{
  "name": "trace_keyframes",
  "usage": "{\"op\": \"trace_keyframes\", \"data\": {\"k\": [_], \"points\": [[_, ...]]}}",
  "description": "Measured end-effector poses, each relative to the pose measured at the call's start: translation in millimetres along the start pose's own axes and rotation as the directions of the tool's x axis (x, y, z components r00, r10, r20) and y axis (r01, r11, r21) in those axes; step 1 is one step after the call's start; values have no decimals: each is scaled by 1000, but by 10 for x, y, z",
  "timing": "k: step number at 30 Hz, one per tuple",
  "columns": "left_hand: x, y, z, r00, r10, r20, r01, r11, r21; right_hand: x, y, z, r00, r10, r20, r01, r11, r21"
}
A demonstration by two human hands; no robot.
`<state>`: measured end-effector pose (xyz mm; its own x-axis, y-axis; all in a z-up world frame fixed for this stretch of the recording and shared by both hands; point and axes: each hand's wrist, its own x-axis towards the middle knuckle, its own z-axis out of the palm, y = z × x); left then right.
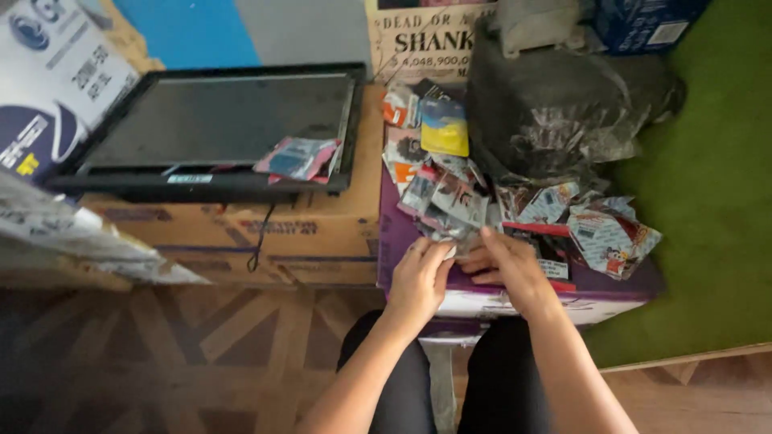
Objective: The person wipes various packaged items on a cluttered table using a white cloth. They handle multiple small packages, including orange blister packs and pink plastic bags, as well as tubes of lubricant, wiping each one before placing it down.
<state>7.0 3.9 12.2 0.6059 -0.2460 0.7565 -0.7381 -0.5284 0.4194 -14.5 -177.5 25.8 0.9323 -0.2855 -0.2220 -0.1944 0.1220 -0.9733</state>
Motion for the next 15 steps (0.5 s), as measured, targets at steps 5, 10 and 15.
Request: {"op": "trace_keyframes", "data": {"k": [5, 10, 15], "points": [[165, -59, -340, 994, 91, -58, -95, 992, -85, -47, 39, 15, 997, -54, 49, 59, 991, -120], [951, -380, -1161, 962, 218, -162, -204, 974, 101, -72, 41, 94, 996, -87, 22, 89, 983, -159], [1356, -1368, -1374, 975, 222, -27, -180, 851, 494, -35, 99, 96, 995, -102, 6, 101, 969, -227]]}}
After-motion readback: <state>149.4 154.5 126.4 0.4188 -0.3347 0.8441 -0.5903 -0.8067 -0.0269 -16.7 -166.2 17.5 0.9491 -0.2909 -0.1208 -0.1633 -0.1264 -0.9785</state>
